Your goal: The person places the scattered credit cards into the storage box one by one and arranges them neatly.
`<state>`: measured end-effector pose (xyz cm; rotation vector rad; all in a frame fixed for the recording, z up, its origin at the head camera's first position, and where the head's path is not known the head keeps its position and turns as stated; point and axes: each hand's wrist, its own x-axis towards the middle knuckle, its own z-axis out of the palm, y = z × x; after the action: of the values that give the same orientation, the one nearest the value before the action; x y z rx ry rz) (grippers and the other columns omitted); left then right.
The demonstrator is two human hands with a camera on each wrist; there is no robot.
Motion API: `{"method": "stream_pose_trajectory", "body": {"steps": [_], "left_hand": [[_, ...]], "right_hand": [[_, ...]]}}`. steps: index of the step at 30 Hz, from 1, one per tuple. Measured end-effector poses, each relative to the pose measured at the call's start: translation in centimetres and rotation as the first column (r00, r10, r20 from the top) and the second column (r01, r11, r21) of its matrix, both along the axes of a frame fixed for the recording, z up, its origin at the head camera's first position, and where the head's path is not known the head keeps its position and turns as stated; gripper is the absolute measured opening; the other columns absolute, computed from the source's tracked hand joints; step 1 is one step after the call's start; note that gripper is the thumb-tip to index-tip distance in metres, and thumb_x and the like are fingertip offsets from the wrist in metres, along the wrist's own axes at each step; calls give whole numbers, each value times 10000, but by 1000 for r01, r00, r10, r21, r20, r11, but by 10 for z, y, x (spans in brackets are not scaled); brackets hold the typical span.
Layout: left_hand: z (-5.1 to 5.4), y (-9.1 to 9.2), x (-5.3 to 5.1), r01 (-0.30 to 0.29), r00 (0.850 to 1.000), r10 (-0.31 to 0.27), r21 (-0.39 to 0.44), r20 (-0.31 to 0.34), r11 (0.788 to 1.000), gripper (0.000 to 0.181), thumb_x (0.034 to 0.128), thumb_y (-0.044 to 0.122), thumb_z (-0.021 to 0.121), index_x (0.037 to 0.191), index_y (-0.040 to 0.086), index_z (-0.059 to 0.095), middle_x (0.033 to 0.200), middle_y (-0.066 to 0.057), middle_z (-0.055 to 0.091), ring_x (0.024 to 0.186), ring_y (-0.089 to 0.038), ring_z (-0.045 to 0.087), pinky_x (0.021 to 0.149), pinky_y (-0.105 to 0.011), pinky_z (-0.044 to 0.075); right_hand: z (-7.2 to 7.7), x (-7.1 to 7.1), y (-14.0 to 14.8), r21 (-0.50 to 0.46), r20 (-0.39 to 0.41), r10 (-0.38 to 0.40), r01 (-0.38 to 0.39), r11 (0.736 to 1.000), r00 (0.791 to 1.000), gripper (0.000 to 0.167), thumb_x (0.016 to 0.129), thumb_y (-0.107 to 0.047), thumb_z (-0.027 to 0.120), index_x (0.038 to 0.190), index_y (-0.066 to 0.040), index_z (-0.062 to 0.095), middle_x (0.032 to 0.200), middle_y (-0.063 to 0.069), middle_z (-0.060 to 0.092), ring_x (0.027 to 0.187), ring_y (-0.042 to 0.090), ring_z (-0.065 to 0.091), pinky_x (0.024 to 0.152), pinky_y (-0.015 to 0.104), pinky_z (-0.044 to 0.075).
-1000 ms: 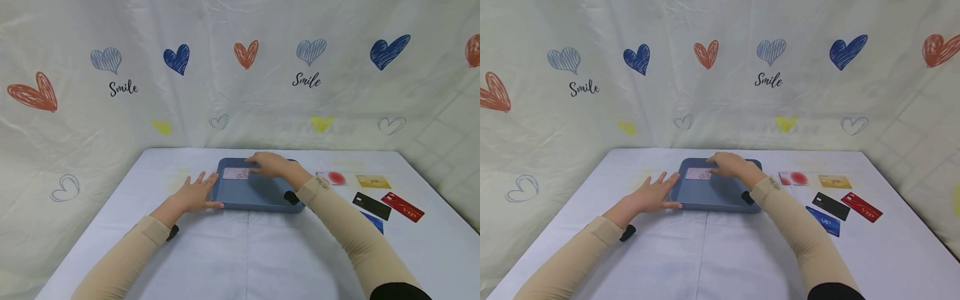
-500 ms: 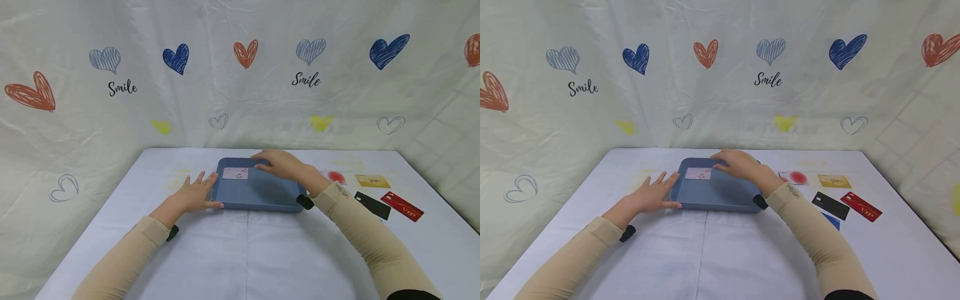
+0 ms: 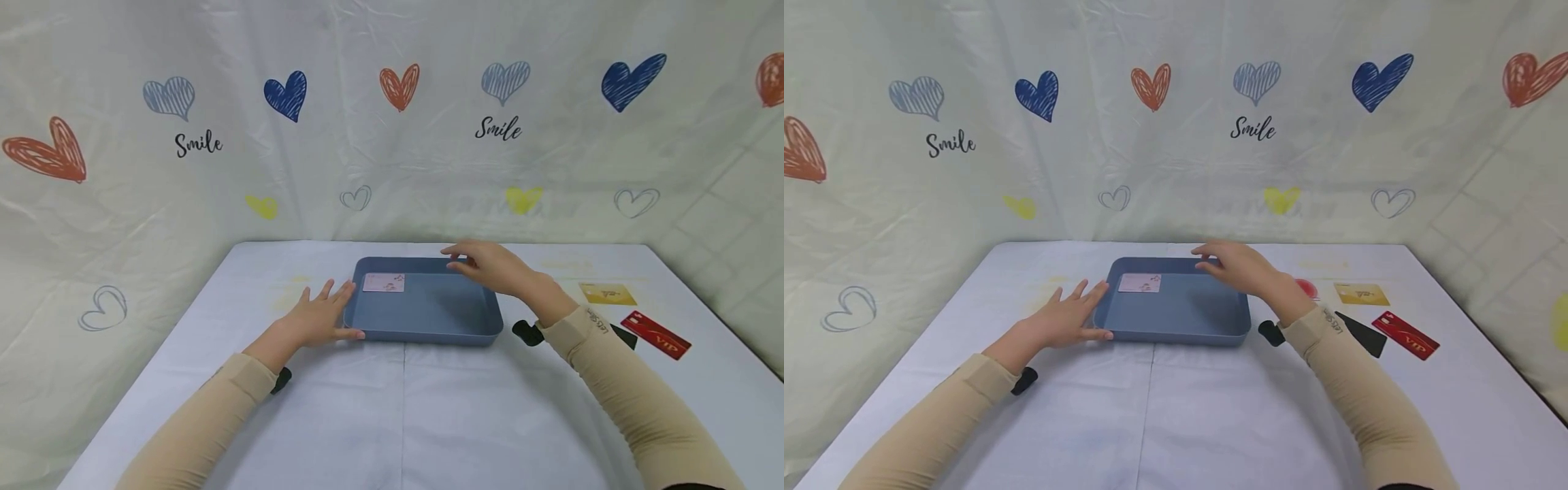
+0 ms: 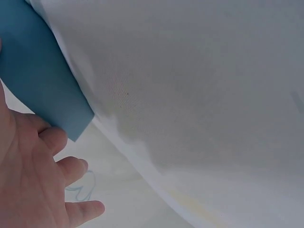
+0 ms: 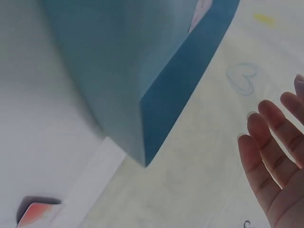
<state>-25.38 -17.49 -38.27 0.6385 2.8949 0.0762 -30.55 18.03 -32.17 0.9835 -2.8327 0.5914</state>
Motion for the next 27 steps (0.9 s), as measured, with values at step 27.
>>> {"method": "stream_pose_trajectory", "body": {"steps": [27], "left_hand": [[-4, 0, -2, -13, 1000, 13, 5, -11, 1000, 1092, 913, 747, 549, 1657, 91, 92, 1709, -79, 130, 1559, -375, 55, 1176, -693, 76]], "right_hand": [[-18, -10, 100, -145, -34, -128, 122, 982, 991, 286, 1012, -84, 650, 1278, 19, 677, 1182, 203, 695, 926, 330, 680, 827, 513, 548]]}}
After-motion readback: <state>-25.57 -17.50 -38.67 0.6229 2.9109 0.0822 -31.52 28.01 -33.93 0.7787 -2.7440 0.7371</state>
